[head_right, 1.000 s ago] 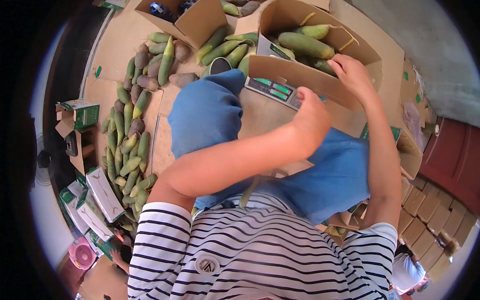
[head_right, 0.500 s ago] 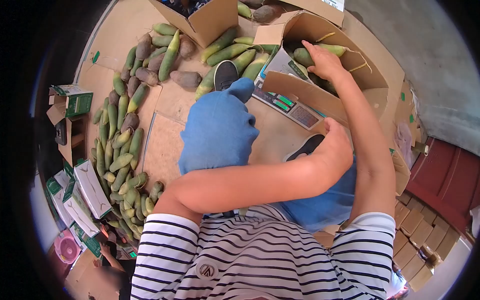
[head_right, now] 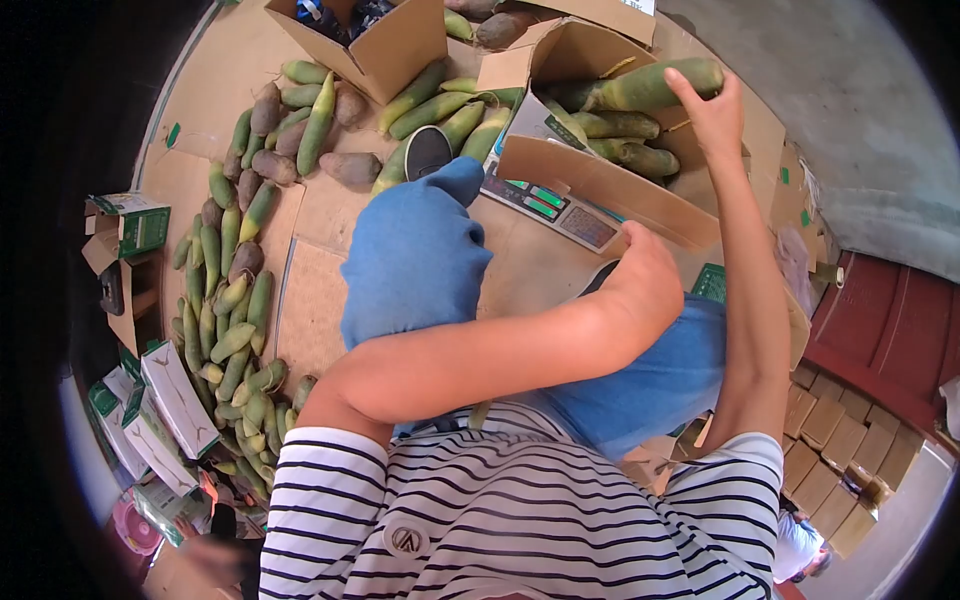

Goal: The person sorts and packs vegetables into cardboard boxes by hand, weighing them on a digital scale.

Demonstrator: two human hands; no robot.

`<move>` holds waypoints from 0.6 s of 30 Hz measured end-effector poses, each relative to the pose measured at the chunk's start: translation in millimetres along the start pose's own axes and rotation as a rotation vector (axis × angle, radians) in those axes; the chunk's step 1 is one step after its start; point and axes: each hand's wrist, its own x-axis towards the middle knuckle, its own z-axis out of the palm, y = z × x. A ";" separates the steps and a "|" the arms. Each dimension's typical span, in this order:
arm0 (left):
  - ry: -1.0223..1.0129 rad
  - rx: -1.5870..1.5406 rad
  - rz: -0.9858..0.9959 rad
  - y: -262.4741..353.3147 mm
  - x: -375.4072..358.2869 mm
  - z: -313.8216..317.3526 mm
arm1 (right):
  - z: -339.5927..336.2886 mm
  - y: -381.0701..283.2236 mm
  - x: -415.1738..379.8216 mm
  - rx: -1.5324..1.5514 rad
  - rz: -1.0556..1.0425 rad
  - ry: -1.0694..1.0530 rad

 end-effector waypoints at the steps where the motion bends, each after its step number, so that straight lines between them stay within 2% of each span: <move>1: 0.001 0.008 -0.020 0.9 1.0 1.3 | -1.3 4.4 -4.1 0.138 0.076 0.011; 3: 0.002 0.022 -0.052 6.0 3.4 4.4 | 2.4 16.6 -16.9 0.371 0.230 0.052; 6: 0.001 -0.002 -0.012 4.1 8.7 5.6 | -15.3 66.6 -21.6 0.126 0.621 -0.413; 9: 0.005 0.033 -0.046 8.9 9.6 6.5 | -32.5 107.8 -31.9 -0.311 0.145 -0.402; 12: -0.012 0.043 -0.054 12.5 11.4 9.9 | -48.8 70.1 -45.2 -0.148 0.177 -0.460; 13: -0.019 0.062 -0.032 13.2 11.3 12.1 | -52.4 62.7 -52.4 -0.202 0.049 -0.447; 16: -0.026 0.135 0.020 20.0 15.9 22.3 | -63.8 -20.1 -78.5 -0.374 -0.008 -0.457; 18: -0.029 0.185 0.024 26.3 22.3 31.3 | -67.0 -45.6 -89.8 -0.358 -0.052 -0.438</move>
